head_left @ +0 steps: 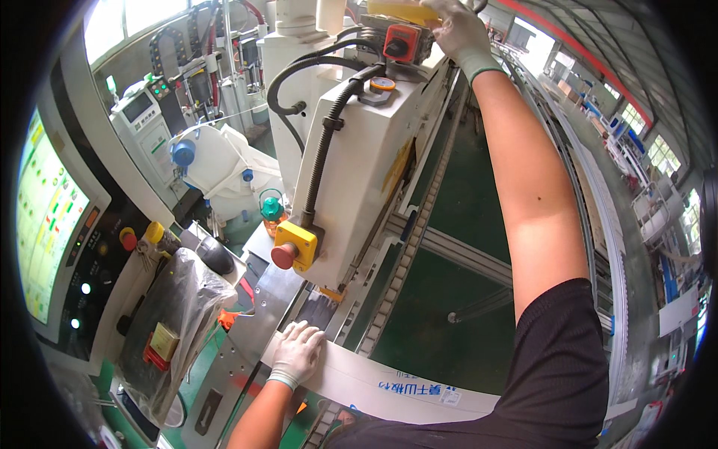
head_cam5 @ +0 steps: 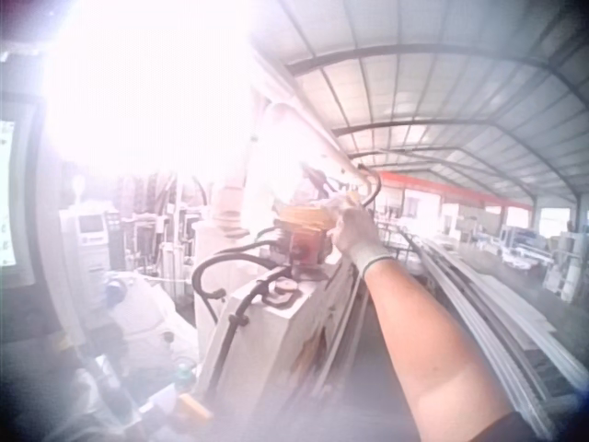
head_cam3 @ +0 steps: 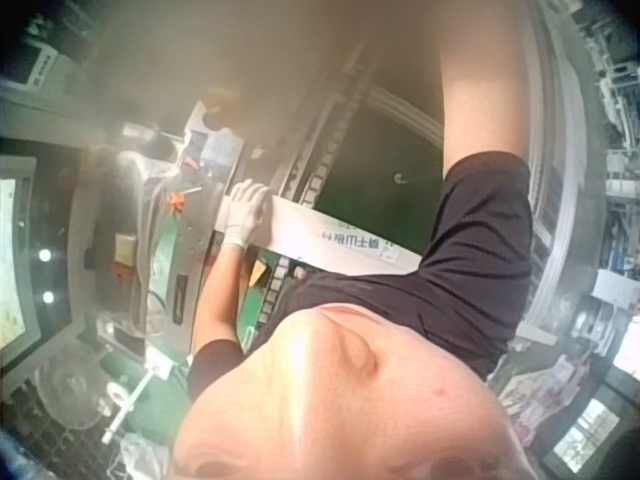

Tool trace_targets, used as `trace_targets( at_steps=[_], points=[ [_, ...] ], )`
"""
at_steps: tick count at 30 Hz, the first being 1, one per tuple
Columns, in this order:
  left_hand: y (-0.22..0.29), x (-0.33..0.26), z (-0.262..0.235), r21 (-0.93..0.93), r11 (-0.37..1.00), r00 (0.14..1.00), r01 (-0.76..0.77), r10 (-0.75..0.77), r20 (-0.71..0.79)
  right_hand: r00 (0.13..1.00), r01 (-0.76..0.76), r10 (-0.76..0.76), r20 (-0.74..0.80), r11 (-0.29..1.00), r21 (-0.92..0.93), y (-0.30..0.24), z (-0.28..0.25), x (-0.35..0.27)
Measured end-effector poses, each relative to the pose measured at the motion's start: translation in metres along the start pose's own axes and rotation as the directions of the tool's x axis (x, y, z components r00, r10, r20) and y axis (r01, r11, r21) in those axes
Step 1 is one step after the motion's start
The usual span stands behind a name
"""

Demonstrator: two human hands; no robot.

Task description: The person aligns long white boards on an industrial machine, applies a strip of yellow tape along the length of a board by hand, and feeds the board into the machine.

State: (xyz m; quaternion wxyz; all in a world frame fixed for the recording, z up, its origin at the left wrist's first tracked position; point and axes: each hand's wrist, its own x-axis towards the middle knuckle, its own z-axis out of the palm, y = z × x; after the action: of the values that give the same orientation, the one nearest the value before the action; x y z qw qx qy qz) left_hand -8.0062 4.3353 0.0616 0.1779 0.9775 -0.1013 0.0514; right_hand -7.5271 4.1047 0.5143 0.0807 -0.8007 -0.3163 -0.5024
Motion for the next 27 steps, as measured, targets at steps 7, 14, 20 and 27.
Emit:
trace_targets(
  at_steps=[7,14,20,27],
  points=[
    [-0.007,0.005,-0.001,-0.01,0.999,0.998,-0.037,0.037,-0.054,0.893,0.228,0.015,-0.45,0.847,0.48,-0.01,-0.064,-0.106],
    [-0.023,-0.012,0.048,0.006,1.0,0.999,0.03,-0.03,-0.028,0.56,-0.415,0.649,0.515,-0.318,0.852,-0.142,-0.187,-0.394],
    [-0.008,0.02,0.012,-0.056,0.997,0.998,-0.043,0.041,-0.04,0.027,-0.889,0.161,0.987,-0.448,0.098,-0.239,-0.184,-0.484],
    [-0.015,0.021,0.019,-0.034,0.999,0.999,-0.033,0.032,-0.024,0.103,-0.961,0.014,0.995,-0.255,0.103,-0.25,-0.139,-0.497]
  ],
)
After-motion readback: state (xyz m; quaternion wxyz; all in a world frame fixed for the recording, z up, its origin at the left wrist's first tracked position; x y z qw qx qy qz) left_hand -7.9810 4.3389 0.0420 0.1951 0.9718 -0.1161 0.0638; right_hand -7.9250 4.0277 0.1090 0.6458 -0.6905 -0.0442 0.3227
